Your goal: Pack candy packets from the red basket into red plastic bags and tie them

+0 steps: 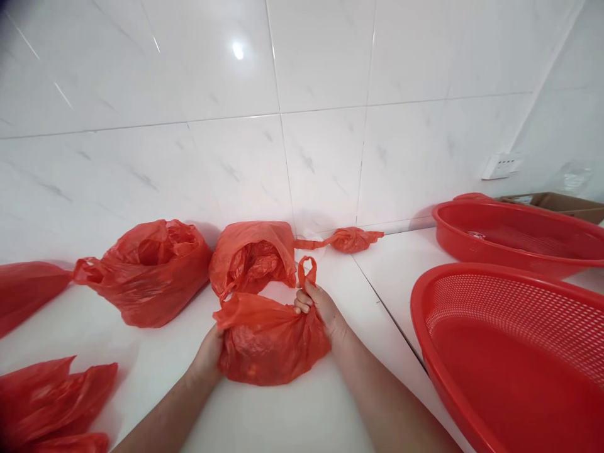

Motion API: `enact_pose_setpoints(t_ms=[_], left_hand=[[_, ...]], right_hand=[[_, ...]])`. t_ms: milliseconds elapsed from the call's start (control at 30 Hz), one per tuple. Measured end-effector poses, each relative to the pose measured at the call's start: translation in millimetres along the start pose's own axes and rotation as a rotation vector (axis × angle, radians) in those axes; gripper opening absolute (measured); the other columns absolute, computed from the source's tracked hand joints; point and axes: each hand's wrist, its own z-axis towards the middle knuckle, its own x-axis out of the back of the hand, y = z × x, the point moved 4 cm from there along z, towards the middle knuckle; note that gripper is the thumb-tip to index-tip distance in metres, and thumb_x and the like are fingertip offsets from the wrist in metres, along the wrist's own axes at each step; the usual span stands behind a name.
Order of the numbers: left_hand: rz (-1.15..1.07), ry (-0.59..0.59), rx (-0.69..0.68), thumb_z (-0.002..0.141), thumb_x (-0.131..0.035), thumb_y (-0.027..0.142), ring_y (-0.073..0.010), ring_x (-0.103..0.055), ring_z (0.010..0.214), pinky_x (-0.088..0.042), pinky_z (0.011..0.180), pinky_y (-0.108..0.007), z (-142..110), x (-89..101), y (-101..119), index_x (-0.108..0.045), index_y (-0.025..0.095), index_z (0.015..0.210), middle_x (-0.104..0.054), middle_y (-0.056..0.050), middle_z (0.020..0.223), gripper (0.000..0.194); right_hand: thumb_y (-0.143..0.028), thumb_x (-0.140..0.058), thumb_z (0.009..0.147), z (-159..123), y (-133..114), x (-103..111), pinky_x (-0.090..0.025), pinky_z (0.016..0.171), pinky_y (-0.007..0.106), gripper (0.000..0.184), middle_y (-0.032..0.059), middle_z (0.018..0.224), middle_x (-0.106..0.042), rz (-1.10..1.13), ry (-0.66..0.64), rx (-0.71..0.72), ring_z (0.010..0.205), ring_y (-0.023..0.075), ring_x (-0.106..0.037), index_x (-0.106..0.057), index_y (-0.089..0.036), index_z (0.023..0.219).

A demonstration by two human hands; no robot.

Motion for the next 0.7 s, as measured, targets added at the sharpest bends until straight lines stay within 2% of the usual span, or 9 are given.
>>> enact_pose_setpoints(t_ms=[100, 167, 267, 367, 467, 567, 633, 700], left_hand=[[0.031, -0.159, -0.070, 0.073, -0.069, 0.021, -0.0246, -0.068, 0.094, -0.053, 0.085, -0.034, -6, -4.0, 2, -0.062, 0.018, 0.103, -0.072, -0.006, 0.101, 0.031], [0.031, -0.206, -0.056, 0.076, -0.068, 0.026, -0.0238, -0.068, 0.095, -0.052, 0.087, -0.034, -8, -4.4, 3, -0.061, 0.020, 0.107, -0.071, -0.006, 0.104, 0.032], [0.015, -0.198, -0.013, 0.079, -0.067, 0.033, -0.0242, -0.068, 0.094, -0.052, 0.088, -0.034, -7, -2.4, 2, -0.062, 0.017, 0.099, -0.072, -0.008, 0.101, 0.026], [0.002, -0.133, -0.030, 0.077, -0.068, 0.030, -0.0240, -0.068, 0.093, -0.052, 0.087, -0.033, -4, 1.1, 2, -0.062, 0.016, 0.093, -0.072, -0.008, 0.098, 0.022], [-0.029, -0.099, -0.042, 0.077, -0.068, 0.027, -0.0232, -0.069, 0.091, -0.052, 0.086, -0.033, -2, 2.8, 3, -0.062, 0.018, 0.098, -0.072, -0.007, 0.099, 0.024], [-0.056, -0.072, -0.045, 0.076, -0.068, 0.026, -0.0221, -0.069, 0.088, -0.053, 0.084, -0.033, -1, 3.0, 4, -0.061, 0.018, 0.100, -0.072, -0.007, 0.099, 0.026], [-0.053, -0.082, -0.047, 0.076, -0.067, 0.028, -0.0217, -0.070, 0.085, -0.053, 0.081, -0.032, -1, 0.4, 3, -0.061, 0.017, 0.102, -0.072, -0.007, 0.096, 0.028], [-0.030, -0.109, -0.052, 0.076, -0.067, 0.031, -0.0211, -0.069, 0.079, -0.054, 0.075, -0.032, -2, -4.6, 2, -0.061, 0.016, 0.103, -0.072, -0.007, 0.089, 0.031]], right_hand=[[-0.051, -0.067, 0.077, -6, 2, 4, -0.040, 0.051, 0.018, 0.033, -0.0104, 0.047, -0.027, -0.040, 0.088, -0.003, 0.043, 0.0051, -0.028, -0.059, -0.019, 0.079], [-0.054, -0.063, 0.079, -9, 1, 3, -0.039, 0.053, 0.018, 0.035, -0.0096, 0.048, -0.027, -0.046, 0.121, -0.002, 0.045, 0.0056, -0.030, -0.059, -0.019, 0.080], [-0.065, -0.055, 0.078, -12, -2, 1, -0.039, 0.053, 0.020, 0.046, -0.0088, 0.048, -0.027, -0.050, 0.114, 0.008, 0.045, 0.0066, -0.030, -0.060, -0.019, 0.081], [-0.073, -0.047, 0.076, -12, -5, -1, -0.038, 0.050, 0.022, 0.057, -0.0076, 0.048, -0.029, -0.048, 0.092, 0.023, 0.044, 0.0079, -0.031, -0.062, -0.018, 0.083], [-0.062, -0.054, 0.080, -14, -4, -1, -0.037, 0.049, 0.022, 0.044, -0.0064, 0.048, -0.034, -0.086, 0.079, -0.005, 0.045, 0.0086, -0.036, -0.064, -0.019, 0.084], [-0.046, -0.066, 0.077, -18, 0, -2, -0.038, 0.051, 0.023, 0.031, -0.0046, 0.051, -0.047, -0.254, 0.061, -0.039, 0.047, 0.0090, -0.044, -0.065, -0.019, 0.090], [-0.040, -0.071, 0.074, -19, 6, -9, -0.037, 0.050, 0.021, 0.042, -0.0042, 0.056, -0.054, -0.402, -0.012, -0.064, 0.046, 0.0081, -0.046, -0.061, -0.019, 0.108], [-0.036, -0.072, 0.073, -20, 14, -19, -0.034, 0.047, 0.019, 0.063, -0.0063, 0.056, -0.055, -0.530, -0.105, -0.094, 0.044, 0.0066, -0.044, -0.048, -0.021, 0.129]])
